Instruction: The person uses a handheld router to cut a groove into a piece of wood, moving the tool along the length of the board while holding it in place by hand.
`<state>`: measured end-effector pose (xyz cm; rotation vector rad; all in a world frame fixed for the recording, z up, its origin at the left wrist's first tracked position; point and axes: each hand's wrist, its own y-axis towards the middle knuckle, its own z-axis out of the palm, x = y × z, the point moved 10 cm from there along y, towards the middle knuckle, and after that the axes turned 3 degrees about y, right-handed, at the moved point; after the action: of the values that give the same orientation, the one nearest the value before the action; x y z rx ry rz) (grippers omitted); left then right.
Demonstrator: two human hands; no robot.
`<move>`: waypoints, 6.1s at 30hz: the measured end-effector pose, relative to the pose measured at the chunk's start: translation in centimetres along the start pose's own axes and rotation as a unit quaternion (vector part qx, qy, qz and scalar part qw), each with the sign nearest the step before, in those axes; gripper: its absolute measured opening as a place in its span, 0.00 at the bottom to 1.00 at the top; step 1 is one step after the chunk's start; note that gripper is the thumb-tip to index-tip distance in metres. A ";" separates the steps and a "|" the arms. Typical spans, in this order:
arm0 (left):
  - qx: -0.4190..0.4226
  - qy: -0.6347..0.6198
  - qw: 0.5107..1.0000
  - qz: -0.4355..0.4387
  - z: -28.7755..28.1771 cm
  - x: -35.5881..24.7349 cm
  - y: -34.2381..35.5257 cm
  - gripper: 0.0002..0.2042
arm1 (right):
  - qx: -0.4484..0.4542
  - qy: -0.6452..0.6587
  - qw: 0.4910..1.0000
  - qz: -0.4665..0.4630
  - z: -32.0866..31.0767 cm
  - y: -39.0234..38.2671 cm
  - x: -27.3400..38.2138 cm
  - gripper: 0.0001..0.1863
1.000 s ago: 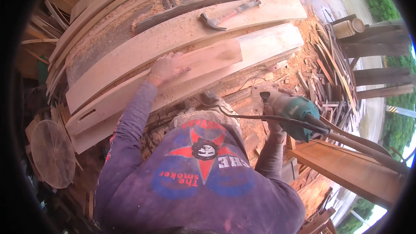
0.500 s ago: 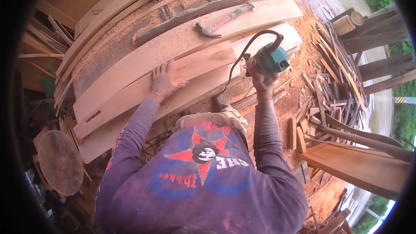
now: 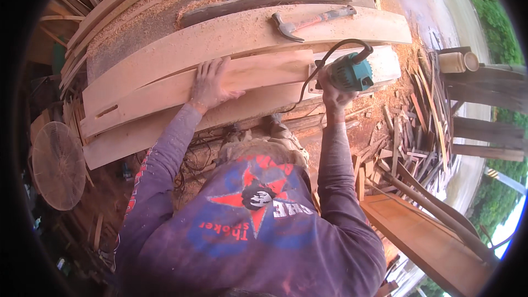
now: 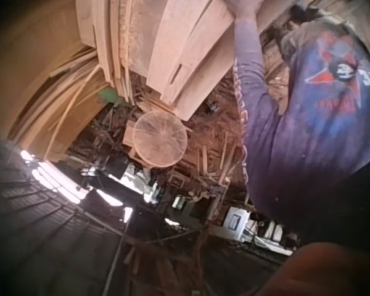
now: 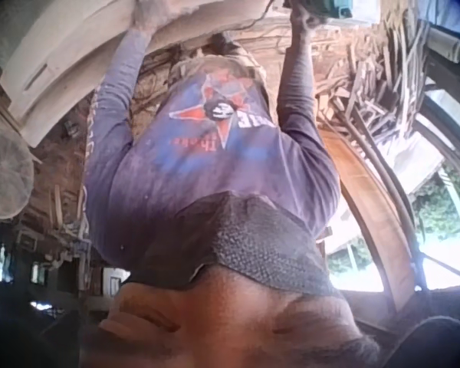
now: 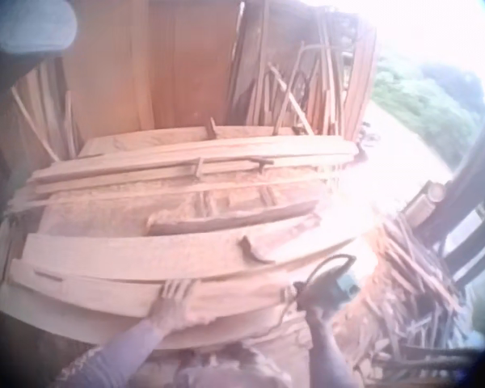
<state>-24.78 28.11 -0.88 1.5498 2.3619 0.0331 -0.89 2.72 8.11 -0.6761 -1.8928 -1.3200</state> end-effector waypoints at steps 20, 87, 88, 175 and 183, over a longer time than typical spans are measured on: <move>-0.015 -0.048 0.999 -0.013 0.4 0.8 -0.2 0.56 | -0.055 0.053 0.994 0.078 4.7 4.5 -5.7 0.16; -0.011 0.021 0.999 0.025 -0.6 -1.3 0.5 0.53 | -0.240 0.506 0.735 0.382 1.2 2.6 -20.7 0.10; -0.012 0.023 0.999 0.025 -0.5 -1.2 0.6 0.53 | -0.234 0.502 0.733 0.395 1.7 2.3 -21.0 0.09; 0.037 0.055 0.998 0.021 0.9 -1.2 0.9 0.54 | -0.202 0.554 0.693 0.415 4.6 -0.1 -23.5 0.21; 0.015 0.047 0.998 0.044 0.1 -1.7 1.1 0.54 | -0.177 0.537 0.720 0.403 4.2 -0.3 -22.9 0.21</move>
<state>-23.15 27.02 -0.33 1.7019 2.3729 0.0914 11.64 6.20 -11.22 -0.5832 -0.2965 -1.0558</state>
